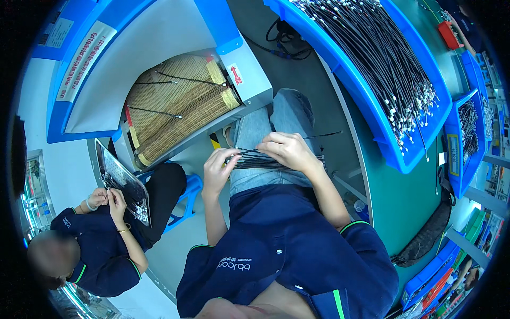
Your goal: The person repeatedly picks up black cables from a blue bin, inserts them into a machine's conveyor belt, and then places them into a tray. This process is repeated continuously throughout the video.
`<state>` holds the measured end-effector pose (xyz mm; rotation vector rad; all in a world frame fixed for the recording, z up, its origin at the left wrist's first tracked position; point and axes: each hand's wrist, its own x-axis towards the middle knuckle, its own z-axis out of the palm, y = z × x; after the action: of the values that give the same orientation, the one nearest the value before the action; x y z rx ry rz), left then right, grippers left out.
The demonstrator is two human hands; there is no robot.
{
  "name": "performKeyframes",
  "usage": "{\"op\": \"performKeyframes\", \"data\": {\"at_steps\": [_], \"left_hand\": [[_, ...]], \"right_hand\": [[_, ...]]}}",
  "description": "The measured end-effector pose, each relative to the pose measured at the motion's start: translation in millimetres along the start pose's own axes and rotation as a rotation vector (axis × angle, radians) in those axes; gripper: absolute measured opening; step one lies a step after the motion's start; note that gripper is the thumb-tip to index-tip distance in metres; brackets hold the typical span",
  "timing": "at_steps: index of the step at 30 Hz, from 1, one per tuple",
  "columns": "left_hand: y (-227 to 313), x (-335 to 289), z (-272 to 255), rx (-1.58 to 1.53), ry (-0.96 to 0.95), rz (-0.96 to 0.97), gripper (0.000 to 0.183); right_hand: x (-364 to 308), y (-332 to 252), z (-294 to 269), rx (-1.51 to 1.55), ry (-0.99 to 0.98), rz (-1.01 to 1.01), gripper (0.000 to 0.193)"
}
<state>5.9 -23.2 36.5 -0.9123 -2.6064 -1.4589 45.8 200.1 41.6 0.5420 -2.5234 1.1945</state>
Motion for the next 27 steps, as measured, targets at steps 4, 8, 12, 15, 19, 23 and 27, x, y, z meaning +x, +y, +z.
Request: {"op": "performKeyframes", "data": {"at_steps": [4,8,12,15,19,23,27], "left_hand": [[-4.1,-0.2,0.3,0.042,-0.002,0.091,0.014],[-0.1,1.3,0.7,0.058,0.015,0.111,0.015],[-3.8,-0.8,6.0,0.055,0.053,0.139,0.016],[-1.3,2.8,7.6,0.062,0.077,0.172,0.017],[-2.3,4.1,6.3,0.077,0.056,0.189,0.017],[-2.5,5.2,3.0,0.099,0.037,0.196,0.017],[-2.3,5.9,-1.4,0.131,0.013,0.215,0.016]], "right_hand": [[0.4,0.5,-0.1,0.002,-0.012,0.012,0.011],[-0.9,3.0,2.1,0.041,0.004,0.027,0.011],[-2.0,4.8,2.3,0.07,0.025,0.013,0.016],[-1.3,4.0,2.2,0.097,0.038,0.018,0.015],[-0.9,2.1,-0.3,0.105,0.014,0.04,0.013],[-2.1,2.1,2.0,0.107,0.006,0.051,0.012],[-2.4,1.4,1.6,0.116,-0.012,0.068,0.014]]}}
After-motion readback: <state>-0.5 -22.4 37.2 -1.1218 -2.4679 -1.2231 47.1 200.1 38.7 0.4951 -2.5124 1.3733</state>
